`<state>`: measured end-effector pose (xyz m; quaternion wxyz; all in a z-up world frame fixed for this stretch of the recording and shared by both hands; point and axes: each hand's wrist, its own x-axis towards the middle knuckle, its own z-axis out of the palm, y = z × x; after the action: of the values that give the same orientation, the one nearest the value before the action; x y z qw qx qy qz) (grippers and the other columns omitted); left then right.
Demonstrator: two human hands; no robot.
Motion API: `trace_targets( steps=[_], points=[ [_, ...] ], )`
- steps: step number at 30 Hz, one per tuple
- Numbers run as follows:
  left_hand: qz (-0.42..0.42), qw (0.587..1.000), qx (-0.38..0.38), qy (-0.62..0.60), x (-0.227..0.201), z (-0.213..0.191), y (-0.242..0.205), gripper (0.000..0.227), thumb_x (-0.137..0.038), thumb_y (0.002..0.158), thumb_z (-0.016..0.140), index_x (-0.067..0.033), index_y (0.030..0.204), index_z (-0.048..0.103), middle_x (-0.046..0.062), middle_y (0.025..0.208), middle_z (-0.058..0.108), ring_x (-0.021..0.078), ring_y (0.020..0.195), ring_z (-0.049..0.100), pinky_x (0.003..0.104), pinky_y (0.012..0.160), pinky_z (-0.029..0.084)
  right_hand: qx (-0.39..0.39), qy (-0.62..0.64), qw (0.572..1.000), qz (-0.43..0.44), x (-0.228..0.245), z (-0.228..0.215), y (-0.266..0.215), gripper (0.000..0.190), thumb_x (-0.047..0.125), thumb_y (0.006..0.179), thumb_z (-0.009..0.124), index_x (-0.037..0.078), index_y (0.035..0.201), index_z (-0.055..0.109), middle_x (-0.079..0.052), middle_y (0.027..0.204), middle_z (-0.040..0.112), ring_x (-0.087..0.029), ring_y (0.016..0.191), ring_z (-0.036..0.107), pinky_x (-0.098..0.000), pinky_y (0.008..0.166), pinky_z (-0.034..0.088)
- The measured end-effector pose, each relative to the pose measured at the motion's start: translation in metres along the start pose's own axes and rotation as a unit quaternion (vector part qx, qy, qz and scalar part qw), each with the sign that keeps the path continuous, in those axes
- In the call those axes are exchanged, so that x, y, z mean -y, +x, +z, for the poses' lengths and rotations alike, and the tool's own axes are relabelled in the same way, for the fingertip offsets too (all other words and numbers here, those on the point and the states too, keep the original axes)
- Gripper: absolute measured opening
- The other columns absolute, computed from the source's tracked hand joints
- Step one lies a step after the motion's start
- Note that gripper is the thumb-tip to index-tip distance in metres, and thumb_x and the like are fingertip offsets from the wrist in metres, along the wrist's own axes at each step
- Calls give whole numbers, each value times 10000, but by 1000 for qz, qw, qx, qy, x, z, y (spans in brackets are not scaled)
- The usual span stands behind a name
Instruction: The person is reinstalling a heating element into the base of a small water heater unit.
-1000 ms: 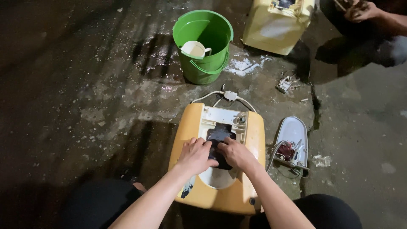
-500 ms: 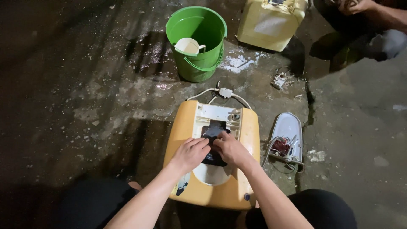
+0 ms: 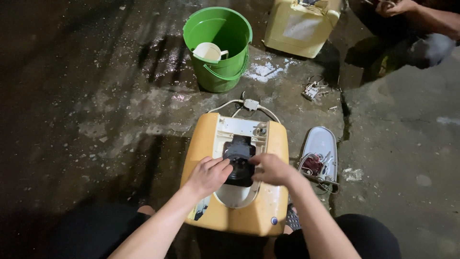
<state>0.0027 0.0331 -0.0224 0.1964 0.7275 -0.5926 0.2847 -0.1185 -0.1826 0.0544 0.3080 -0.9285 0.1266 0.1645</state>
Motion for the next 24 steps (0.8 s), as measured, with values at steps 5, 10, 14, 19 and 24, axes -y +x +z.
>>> trace_targets(
  steps=[5,10,14,19,24],
  points=[
    [17,1000,9,1,0,1,-6,156,-224,973,590,-243,858,693,-41,923,714,159,903,721,287,754,535,11,-87,996,3,13,27,3,625,390,701,853,145,1250,681,-116,1193,709,-351,1095,712,-487,928,603],
    [23,1000,10,-1,-2,9,-10,170,-170,933,606,-234,785,658,-58,773,673,141,765,710,268,713,529,-159,-228,957,-82,-27,70,5,388,328,759,797,177,1100,688,4,1069,667,-214,1020,670,-355,803,616],
    [22,999,25,-19,-4,10,-3,170,-147,893,614,-215,738,624,-61,691,641,156,673,704,275,642,531,-290,-247,916,-124,-32,87,7,268,378,756,746,237,982,715,65,958,685,-148,915,626,-267,730,574],
    [15,1000,17,4,-6,15,4,173,-130,814,631,-219,680,568,-53,595,553,176,564,660,290,583,520,-328,-277,895,-124,-44,95,19,220,383,764,688,266,938,754,93,890,698,-122,865,612,-240,657,562],
    [10,1000,19,-16,-4,36,-9,131,-146,835,627,-220,730,603,-42,644,572,181,628,678,294,611,531,-277,-286,915,-68,-35,90,18,228,388,697,767,284,899,748,86,920,641,-144,922,598,-276,652,595]
  ],
)
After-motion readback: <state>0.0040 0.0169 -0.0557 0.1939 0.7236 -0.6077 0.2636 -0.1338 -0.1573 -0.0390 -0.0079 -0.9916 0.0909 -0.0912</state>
